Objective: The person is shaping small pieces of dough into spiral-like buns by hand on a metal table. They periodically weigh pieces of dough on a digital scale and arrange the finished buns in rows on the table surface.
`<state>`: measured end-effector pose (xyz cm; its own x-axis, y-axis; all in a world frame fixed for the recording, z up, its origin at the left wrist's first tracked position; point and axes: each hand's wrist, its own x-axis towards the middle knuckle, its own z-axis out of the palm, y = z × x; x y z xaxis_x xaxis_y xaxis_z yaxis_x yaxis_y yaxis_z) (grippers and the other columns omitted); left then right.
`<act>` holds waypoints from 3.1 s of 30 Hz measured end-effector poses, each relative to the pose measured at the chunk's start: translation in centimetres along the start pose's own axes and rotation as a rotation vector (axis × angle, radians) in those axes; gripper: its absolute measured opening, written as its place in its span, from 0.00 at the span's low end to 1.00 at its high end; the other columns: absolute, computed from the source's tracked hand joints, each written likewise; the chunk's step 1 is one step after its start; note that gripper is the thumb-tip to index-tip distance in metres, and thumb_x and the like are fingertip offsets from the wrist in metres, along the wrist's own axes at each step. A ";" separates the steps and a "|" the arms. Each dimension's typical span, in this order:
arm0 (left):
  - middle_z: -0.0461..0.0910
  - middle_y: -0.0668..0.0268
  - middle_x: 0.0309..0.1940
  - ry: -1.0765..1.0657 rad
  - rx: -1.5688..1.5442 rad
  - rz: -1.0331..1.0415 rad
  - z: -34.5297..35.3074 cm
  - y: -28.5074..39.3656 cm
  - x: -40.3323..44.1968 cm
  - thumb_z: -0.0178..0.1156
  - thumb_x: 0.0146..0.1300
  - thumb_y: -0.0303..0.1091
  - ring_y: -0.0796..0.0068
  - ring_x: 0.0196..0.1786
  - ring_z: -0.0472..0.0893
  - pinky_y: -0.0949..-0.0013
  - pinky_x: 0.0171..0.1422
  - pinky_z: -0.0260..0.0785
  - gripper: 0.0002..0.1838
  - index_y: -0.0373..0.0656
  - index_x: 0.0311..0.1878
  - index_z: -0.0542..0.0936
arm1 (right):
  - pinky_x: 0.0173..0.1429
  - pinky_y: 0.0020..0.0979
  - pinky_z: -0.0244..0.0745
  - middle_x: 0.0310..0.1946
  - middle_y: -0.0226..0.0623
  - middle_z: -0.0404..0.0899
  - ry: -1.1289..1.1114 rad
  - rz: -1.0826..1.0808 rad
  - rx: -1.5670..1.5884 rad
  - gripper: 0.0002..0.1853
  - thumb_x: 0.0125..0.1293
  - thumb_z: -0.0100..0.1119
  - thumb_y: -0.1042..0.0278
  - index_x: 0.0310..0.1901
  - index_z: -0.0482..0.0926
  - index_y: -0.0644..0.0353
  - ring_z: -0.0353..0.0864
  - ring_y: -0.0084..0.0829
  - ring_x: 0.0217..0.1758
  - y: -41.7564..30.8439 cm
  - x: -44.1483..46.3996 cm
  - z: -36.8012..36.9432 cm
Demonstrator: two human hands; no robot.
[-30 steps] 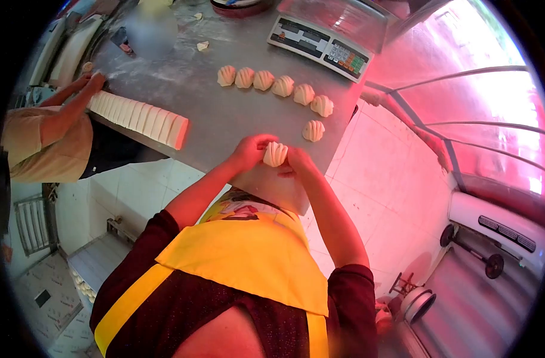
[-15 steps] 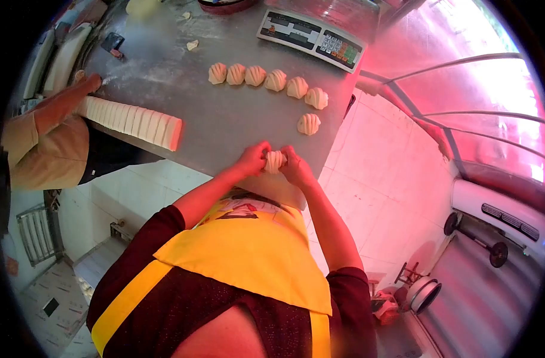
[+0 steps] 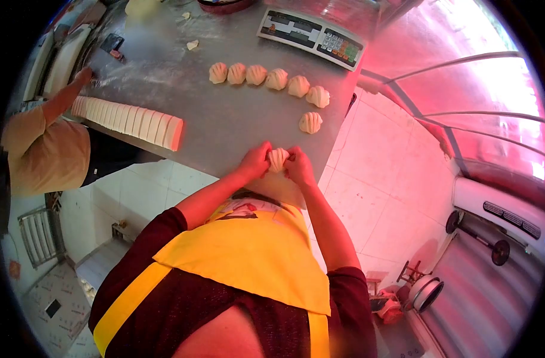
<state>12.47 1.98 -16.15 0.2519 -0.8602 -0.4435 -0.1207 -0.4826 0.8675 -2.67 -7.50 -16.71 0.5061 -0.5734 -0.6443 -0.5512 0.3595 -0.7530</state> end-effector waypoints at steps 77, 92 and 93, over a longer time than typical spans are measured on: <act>0.76 0.66 0.43 -0.081 -0.483 0.228 -4.2 6.8 -2.9 0.49 0.71 0.45 0.78 0.43 0.76 0.72 0.49 0.70 0.19 0.40 0.54 0.72 | 0.42 0.29 0.75 0.42 0.31 0.76 -0.138 -0.354 -0.418 0.20 0.58 0.66 0.71 0.53 0.75 0.59 0.76 0.24 0.37 -7.8 -4.4 -0.2; 0.73 0.68 0.27 -0.602 -0.479 -0.172 -9.9 9.7 -5.3 0.50 0.69 0.54 0.78 0.26 0.72 0.73 0.35 0.66 0.22 0.42 0.40 0.75 | 0.45 0.30 0.72 0.41 0.33 0.70 -0.379 -0.954 -0.563 0.14 0.60 0.56 0.75 0.49 0.76 0.60 0.75 0.29 0.41 -14.3 -5.1 -0.3; 0.73 0.68 0.26 -0.600 -0.403 -0.181 -10.4 10.1 -5.5 0.50 0.68 0.53 0.78 0.26 0.72 0.73 0.34 0.66 0.21 0.43 0.38 0.75 | 0.45 0.30 0.72 0.40 0.33 0.70 -0.416 -0.971 -0.639 0.12 0.61 0.56 0.74 0.47 0.76 0.61 0.75 0.28 0.41 -14.5 -5.1 0.0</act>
<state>19.81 3.51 -2.58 -0.3470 -0.7712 -0.5337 0.2637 -0.6263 0.7336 2.71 -9.78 -2.51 0.9946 -0.0821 0.0638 0.0049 -0.5762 -0.8173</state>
